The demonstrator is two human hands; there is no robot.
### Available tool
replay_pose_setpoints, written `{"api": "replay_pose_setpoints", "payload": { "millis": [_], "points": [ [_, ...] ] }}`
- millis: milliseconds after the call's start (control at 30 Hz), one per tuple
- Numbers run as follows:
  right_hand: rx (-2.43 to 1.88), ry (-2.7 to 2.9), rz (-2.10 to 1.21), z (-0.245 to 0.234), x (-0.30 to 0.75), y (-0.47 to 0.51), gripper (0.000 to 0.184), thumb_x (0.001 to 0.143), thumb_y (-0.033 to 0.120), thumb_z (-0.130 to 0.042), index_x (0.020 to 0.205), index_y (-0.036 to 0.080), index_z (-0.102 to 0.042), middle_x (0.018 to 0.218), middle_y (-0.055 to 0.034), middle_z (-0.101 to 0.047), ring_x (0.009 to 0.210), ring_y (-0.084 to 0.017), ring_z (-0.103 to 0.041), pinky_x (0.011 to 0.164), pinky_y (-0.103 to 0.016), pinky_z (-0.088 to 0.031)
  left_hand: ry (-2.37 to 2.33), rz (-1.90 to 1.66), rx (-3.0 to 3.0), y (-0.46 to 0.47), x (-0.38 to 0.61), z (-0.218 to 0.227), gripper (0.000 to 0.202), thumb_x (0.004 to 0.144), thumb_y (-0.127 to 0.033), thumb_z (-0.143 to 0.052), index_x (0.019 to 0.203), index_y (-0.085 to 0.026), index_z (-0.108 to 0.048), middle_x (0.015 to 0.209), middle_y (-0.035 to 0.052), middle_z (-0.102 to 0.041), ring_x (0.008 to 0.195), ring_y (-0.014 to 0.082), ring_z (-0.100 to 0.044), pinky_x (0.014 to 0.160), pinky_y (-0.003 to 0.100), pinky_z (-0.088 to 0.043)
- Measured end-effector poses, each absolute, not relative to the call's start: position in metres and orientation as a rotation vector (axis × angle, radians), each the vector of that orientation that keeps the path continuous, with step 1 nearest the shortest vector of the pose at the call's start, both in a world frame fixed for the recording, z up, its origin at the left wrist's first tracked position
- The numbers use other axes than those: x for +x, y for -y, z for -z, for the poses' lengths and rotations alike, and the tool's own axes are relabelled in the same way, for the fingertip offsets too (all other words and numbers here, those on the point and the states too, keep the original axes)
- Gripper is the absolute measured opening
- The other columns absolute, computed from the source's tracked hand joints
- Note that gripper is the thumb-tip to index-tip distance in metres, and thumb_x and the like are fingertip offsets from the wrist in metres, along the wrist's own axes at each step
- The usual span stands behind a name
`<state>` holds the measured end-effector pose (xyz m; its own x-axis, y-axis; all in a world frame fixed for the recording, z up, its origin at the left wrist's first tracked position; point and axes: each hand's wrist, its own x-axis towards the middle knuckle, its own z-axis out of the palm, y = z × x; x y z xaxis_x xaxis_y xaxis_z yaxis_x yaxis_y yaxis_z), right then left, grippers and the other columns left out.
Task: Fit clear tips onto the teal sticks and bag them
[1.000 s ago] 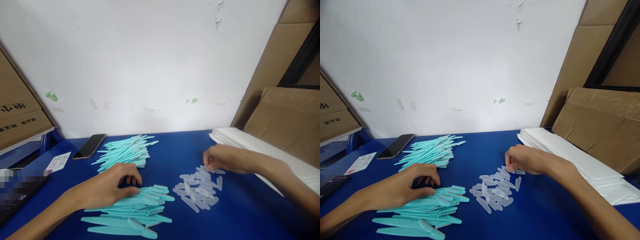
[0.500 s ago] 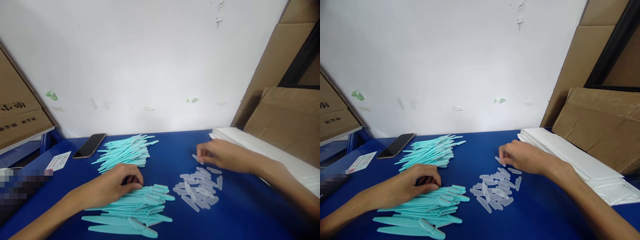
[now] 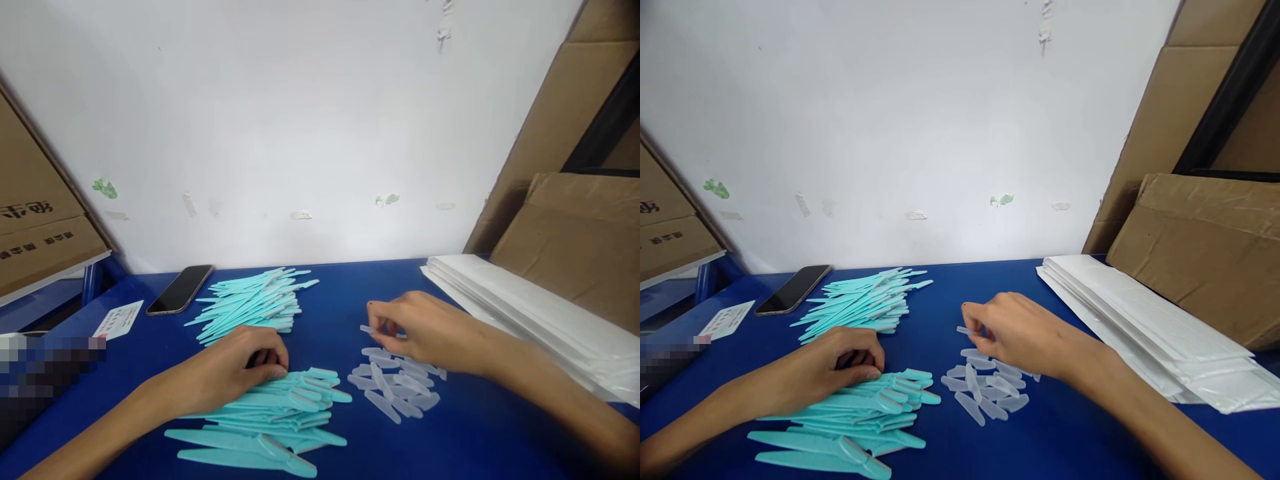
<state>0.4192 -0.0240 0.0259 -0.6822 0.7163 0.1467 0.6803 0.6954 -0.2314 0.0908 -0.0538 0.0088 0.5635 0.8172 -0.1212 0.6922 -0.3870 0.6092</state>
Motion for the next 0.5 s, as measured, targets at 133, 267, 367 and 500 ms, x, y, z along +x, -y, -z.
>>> {"api": "replay_pose_setpoints", "payload": {
  "millis": [133, 267, 367, 500],
  "points": [
    [-1.043, 2.708, -0.129, -0.024, 0.412, 0.028, 0.006, 0.096, 0.023, -0.058, 0.093, 0.024, -0.064, 0.074, 0.0034, -0.071, 0.058, -0.013, -0.060, 0.053, -0.026, -0.030, -1.211, -0.272, 2.208, 0.054, 0.091, -0.007, 0.031, 0.100, -0.048, -0.052, 0.093, -0.024, -0.070, 0.088, 0.0034, -0.065, 0.070, 0.0158, -0.055, 0.057, 0.025, -0.041],
    [-0.961, 2.717, -0.137, -0.021, 0.407, 0.030, 0.009, 0.099, 0.025, -0.058, 0.102, 0.025, -0.066, 0.085, 0.0023, -0.073, 0.065, -0.014, -0.064, 0.057, -0.026, -0.036, -1.217, -0.268, 2.222, 0.054, 0.091, -0.006, 0.028, 0.101, -0.046, -0.053, 0.094, -0.024, -0.069, 0.086, 0.0023, -0.064, 0.069, 0.0157, -0.055, 0.057, 0.024, -0.039],
    [-0.926, 2.694, -0.274, -0.019, 0.401, 0.034, 0.010, 0.101, 0.030, -0.057, 0.103, 0.026, -0.067, 0.087, 0.0024, -0.073, 0.074, -0.015, -0.067, 0.064, -0.025, -0.042, -1.213, -0.257, 2.229, 0.053, 0.091, -0.006, 0.025, 0.101, -0.044, -0.053, 0.094, -0.025, -0.068, 0.085, 0.0013, -0.063, 0.070, 0.0153, -0.054, 0.058, 0.024, -0.039],
    [-0.812, 2.650, -0.506, -0.018, 0.391, 0.044, 0.010, 0.104, 0.028, -0.052, 0.103, 0.026, -0.062, 0.100, 0.0010, -0.074, 0.094, -0.015, -0.068, 0.077, -0.024, -0.049, -1.209, -0.252, 2.237, 0.053, 0.092, -0.006, 0.023, 0.102, -0.041, -0.052, 0.095, -0.025, -0.067, 0.086, 0.0005, -0.063, 0.071, 0.0147, -0.053, 0.059, 0.024, -0.039]
  ]
}}
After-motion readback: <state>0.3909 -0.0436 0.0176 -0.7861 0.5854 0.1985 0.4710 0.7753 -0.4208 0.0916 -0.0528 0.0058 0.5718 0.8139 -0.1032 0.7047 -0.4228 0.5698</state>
